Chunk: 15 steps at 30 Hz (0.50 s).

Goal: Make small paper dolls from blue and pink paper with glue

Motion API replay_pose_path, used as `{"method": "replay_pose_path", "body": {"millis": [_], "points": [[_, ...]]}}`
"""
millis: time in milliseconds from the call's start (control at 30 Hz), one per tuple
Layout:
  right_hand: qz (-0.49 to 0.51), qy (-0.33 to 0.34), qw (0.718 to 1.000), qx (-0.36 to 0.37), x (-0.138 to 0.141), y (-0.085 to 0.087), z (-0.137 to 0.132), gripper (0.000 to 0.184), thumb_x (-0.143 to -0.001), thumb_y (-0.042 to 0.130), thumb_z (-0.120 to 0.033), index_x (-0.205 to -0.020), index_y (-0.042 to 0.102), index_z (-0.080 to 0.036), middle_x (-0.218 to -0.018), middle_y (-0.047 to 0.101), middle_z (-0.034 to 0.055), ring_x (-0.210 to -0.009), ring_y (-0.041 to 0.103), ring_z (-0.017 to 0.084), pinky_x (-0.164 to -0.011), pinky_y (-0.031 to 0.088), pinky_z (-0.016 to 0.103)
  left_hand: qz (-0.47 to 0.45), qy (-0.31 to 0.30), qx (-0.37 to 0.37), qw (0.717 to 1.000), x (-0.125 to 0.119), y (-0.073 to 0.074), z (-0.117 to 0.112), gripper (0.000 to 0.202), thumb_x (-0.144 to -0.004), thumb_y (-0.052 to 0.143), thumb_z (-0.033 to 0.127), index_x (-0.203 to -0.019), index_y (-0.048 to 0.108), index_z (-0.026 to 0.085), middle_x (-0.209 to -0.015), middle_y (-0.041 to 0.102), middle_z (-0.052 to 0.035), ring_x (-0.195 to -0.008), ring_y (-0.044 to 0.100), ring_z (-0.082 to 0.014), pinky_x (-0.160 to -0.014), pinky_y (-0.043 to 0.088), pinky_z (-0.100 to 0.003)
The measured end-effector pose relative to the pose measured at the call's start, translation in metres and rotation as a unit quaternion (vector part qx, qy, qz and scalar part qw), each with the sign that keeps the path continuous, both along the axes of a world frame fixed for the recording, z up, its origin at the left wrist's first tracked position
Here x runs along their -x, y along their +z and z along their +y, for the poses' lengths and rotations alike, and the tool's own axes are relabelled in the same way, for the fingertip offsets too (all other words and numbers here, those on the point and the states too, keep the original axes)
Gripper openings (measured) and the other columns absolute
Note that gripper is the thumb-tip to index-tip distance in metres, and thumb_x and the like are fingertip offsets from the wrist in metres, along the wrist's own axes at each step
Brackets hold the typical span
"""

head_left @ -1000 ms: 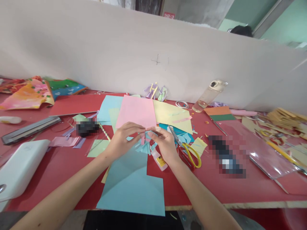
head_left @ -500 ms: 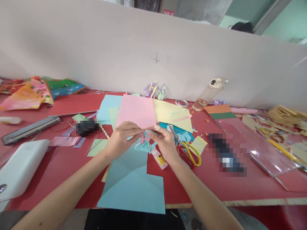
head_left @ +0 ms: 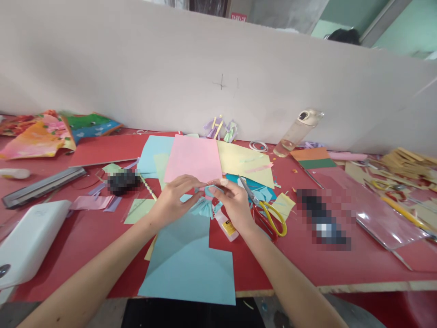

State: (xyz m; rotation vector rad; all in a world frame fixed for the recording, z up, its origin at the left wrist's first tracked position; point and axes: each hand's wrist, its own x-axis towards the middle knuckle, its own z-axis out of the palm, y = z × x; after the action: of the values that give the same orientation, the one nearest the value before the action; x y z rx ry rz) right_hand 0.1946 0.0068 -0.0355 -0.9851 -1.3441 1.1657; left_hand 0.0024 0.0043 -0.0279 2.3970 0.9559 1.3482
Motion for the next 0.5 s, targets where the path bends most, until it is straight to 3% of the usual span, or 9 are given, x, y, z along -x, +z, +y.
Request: {"method": "replay_pose_path", "body": {"millis": [267,500], "points": [[0.006,0.002,1.0,-0.001,0.0007,0.002,-0.0015,0.015,-0.08,0.078,-0.037,-0.091,0.077,-0.026,-0.095,0.077,0.0009,-0.094,0.07,0.019,-0.082,0.057,0.029,0.019,0.011,-0.03,0.999,0.0004,-0.0012,0.0005,0.019,-0.095,0.062,0.016,-0.111,0.069,0.019,-0.096,0.075,-0.008,-0.094,0.069,-0.0218,-0.084,0.055,-0.036],[0.012,0.003,1.0,-0.002,0.0023,0.0048,-0.0022,0.014,-0.079,0.077,-0.037,-0.089,0.077,-0.026,-0.094,0.077,0.0004,-0.091,0.071,0.02,-0.08,0.058,0.03,0.017,0.022,-0.004,1.0,0.0017,-0.0061,0.0018,0.018,-0.093,0.064,0.02,-0.11,0.071,0.02,-0.099,0.076,-0.0078,-0.099,0.07,-0.0234,-0.088,0.055,-0.037]]}}
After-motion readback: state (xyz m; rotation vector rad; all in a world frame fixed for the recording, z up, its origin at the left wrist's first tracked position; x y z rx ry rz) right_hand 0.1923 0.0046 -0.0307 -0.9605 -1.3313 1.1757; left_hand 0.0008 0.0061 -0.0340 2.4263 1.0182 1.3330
